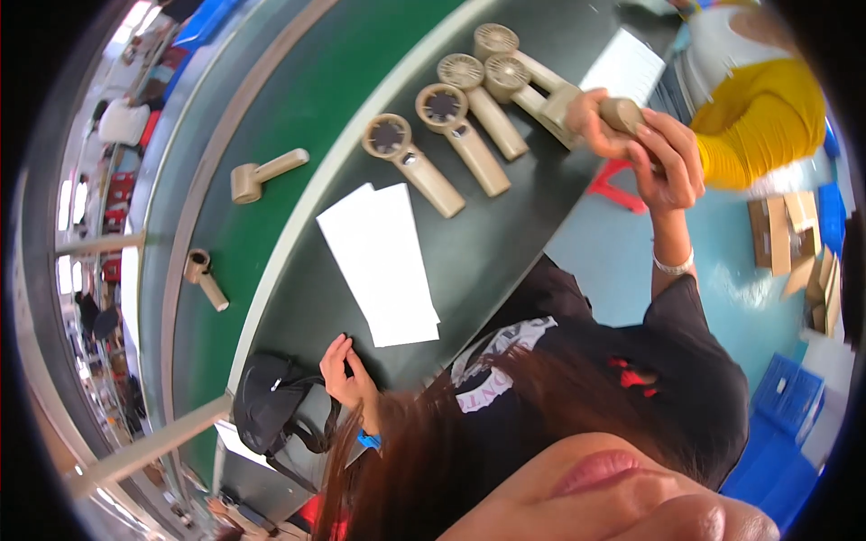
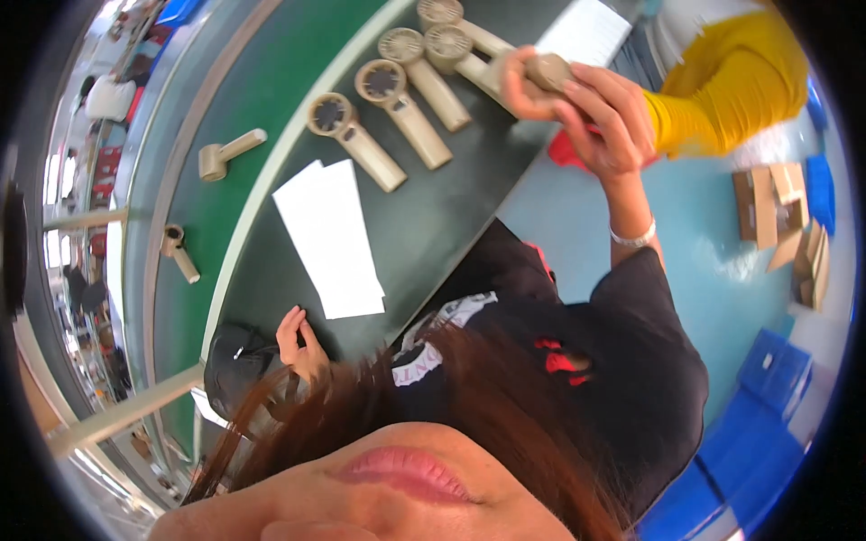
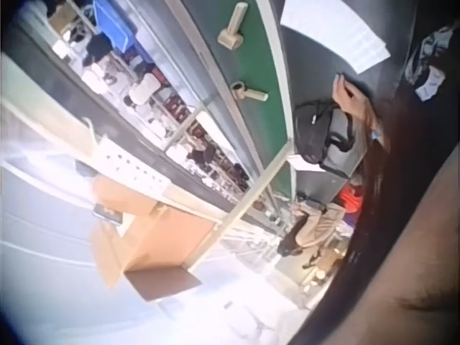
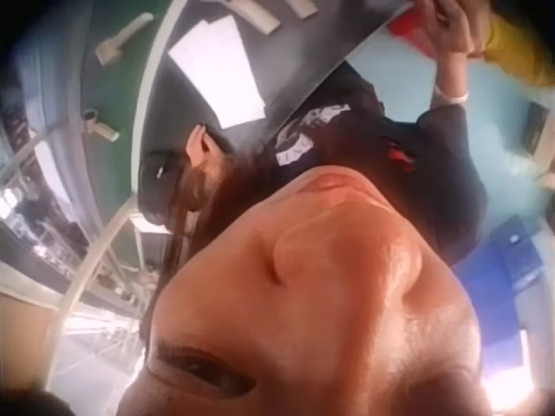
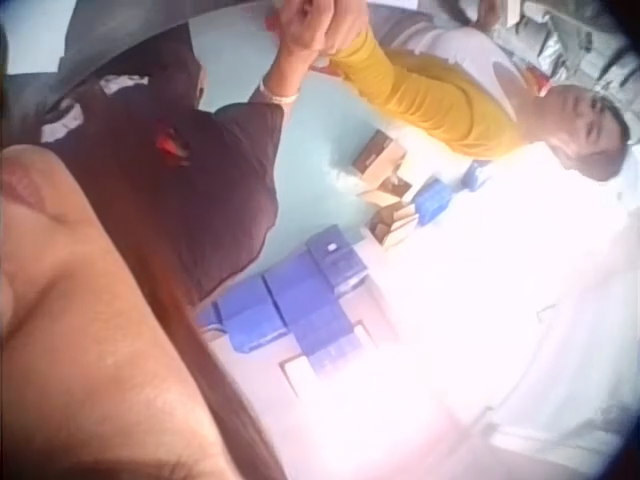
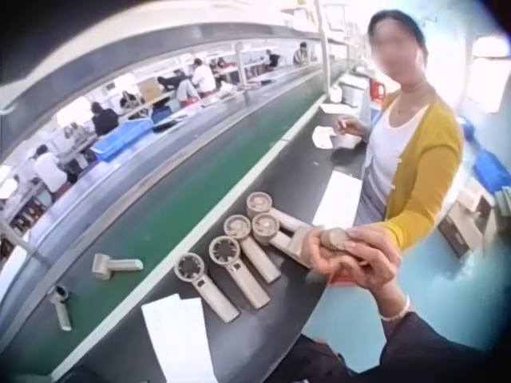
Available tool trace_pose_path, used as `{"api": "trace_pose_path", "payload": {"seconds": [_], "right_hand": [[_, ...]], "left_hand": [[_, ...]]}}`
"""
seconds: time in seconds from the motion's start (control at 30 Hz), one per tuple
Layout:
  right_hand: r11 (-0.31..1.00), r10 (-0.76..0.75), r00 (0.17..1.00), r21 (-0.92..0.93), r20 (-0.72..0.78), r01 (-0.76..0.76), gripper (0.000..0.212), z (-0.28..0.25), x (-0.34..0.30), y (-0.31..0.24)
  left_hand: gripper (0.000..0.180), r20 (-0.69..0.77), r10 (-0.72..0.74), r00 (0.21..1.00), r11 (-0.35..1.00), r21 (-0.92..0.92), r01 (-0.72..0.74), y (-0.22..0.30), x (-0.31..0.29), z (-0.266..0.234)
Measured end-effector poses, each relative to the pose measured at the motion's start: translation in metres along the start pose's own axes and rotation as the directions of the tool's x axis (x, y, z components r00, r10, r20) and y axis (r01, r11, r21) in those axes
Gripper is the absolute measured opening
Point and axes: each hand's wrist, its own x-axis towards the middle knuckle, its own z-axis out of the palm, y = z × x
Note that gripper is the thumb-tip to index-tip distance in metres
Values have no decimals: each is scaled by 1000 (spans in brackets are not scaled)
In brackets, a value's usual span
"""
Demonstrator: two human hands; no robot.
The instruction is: The person peels stickers from backing sheets and applies them to the bases of handheld fans by hand.
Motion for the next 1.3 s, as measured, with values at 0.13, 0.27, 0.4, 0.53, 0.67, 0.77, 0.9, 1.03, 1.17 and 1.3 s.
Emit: {"api": "trace_pose_path", "payload": {"seconds": [0.13, 0.27, 0.4, 0.53, 0.67, 0.77, 0.9, 1.03, 1.17, 1.3], "right_hand": [[995, 95, 994, -13, -50, -96, 13, 10, 0, 13], [957, 237, 969, -155, -67, -245, 16, 17, 15, 25], [893, 244, 963, -361, -111, -268, 20, 28, 35, 7], [927, 363, 931, 84, 39, -365, 28, 55, 11, -56], [849, 228, 745, 246, 627, -467, 54, 84, -17, -140], [951, 145, 798, 141, 585, -277, 53, 100, -17, -152], [808, 352, 783, 257, 513, -531, 39, 97, 8, -157], [802, 347, 868, 367, 355, -471, 35, 89, 39, -164], [828, 291, 891, 375, 347, -417, 35, 89, 48, -169], [846, 206, 929, 421, 308, -328, 39, 93, 54, -174]], "left_hand": [[15, 11, -16, 1000, 1000, -24, 16, 4, 1, 0], [13, -24, 7, 1000, 999, -48, -8, 2, 2, 1], [13, -43, 7, 999, 998, -59, -9, -1, 1, 0], [14, -69, -8, 998, 998, -63, 3, -8, -4, 1], [13, -84, -3, 996, 994, -110, -6, -9, -1, 3], [13, -67, -19, 998, 995, -103, 12, -6, -2, 0], [13, -66, -17, 998, 994, -110, 9, -8, -4, -1], [13, -55, -11, 998, 993, -118, 5, -10, -4, -2], [14, -38, -8, 999, 991, -137, 3, -5, 1, -10], [14, -17, 57, 998, 981, -184, -59, 17, 18, -20]]}}
